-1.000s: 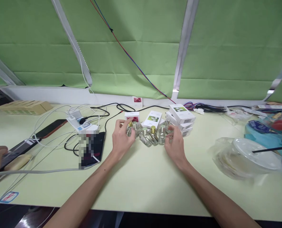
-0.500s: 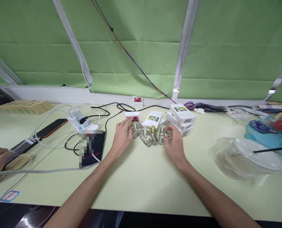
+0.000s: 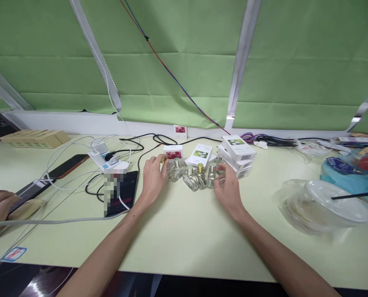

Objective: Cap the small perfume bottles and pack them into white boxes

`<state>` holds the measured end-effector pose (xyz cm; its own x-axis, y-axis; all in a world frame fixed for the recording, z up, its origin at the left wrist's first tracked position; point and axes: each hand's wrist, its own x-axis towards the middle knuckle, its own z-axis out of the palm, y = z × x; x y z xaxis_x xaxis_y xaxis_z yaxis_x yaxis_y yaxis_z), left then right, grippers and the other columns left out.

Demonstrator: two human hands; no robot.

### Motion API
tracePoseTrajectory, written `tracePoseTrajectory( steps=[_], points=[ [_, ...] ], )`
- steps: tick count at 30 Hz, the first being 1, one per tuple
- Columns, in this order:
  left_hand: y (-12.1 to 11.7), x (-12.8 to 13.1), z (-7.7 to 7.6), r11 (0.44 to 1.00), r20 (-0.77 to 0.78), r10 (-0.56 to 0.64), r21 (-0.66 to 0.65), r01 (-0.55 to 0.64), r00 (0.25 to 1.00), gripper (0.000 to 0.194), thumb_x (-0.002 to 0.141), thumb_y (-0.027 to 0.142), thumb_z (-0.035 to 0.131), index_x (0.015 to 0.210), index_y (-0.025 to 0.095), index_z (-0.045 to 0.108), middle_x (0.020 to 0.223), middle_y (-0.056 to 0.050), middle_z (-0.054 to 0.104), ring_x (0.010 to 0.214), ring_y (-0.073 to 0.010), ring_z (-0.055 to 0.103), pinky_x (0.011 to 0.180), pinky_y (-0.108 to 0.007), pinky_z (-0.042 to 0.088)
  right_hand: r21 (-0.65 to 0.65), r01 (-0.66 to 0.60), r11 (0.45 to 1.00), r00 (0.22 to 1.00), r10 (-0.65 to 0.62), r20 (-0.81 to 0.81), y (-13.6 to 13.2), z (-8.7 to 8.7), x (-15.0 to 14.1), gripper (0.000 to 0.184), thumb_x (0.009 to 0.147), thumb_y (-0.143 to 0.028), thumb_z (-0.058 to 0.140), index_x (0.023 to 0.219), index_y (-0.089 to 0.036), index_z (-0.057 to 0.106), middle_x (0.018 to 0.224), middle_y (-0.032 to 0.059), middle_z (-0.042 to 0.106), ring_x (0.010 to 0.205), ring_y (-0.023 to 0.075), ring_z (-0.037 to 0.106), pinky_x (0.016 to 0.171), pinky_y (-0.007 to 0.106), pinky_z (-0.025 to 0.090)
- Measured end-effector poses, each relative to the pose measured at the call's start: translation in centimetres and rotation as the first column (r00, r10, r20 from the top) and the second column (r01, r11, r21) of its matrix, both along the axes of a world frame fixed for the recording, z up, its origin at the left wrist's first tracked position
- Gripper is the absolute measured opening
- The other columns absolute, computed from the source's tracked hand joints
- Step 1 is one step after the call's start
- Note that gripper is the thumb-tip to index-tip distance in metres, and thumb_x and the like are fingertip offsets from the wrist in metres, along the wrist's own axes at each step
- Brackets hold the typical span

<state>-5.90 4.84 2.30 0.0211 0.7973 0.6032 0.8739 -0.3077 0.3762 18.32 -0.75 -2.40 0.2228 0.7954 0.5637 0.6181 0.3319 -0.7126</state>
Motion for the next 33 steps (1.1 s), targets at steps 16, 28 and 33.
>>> tracePoseTrajectory(
  steps=[16, 28, 33],
  points=[
    [0.57, -0.47, -0.08, 0.99, 0.136, 0.141, -0.031, -0.138, 0.981, 0.022, 0.087, 0.04, 0.061, 0.08, 0.023, 0.051, 0.092, -0.007, 0.062, 0.089, -0.0271, 0.056, 0.083, -0.041, 0.044, -0.029, 0.002, 1.0, 1.0, -0.003, -0.009, -0.18, 0.34, -0.1, 0.042, 0.081, -0.01, 0.047, 0.121, -0.02, 0.052, 0.114, 0.0108, 0.062, 0.078, 0.0197, 0.062, 0.071, 0.039, 0.055],
    [0.41, -0.07, 0.36, 0.982, 0.169, 0.179, -0.083, -0.167, 0.969, 0.03, 0.084, 0.041, 0.064, 0.073, 0.024, 0.043, 0.084, -0.003, 0.059, 0.086, -0.0247, 0.058, 0.08, -0.037, 0.045, -0.026, -0.001, 1.0, 1.0, 0.001, -0.016, -0.32, 0.5, -0.15, 0.039, 0.082, -0.012, 0.048, 0.12, -0.019, 0.053, 0.114, 0.0113, 0.062, 0.077, 0.019, 0.062, 0.069, 0.037, 0.054],
    [0.41, -0.01, 0.41, 0.982, 0.165, 0.181, -0.088, -0.168, 0.97, 0.03, 0.083, 0.042, 0.064, 0.073, 0.024, 0.043, 0.084, -0.003, 0.059, 0.086, -0.0248, 0.058, 0.079, -0.037, 0.044, -0.066, 0.0, 0.998, 1.0, -0.001, -0.021, -0.18, 0.35, -0.09, 0.041, 0.082, -0.012, 0.048, 0.121, -0.019, 0.052, 0.117, 0.0123, 0.061, 0.079, 0.0198, 0.062, 0.071, 0.038, 0.054]
  ],
)
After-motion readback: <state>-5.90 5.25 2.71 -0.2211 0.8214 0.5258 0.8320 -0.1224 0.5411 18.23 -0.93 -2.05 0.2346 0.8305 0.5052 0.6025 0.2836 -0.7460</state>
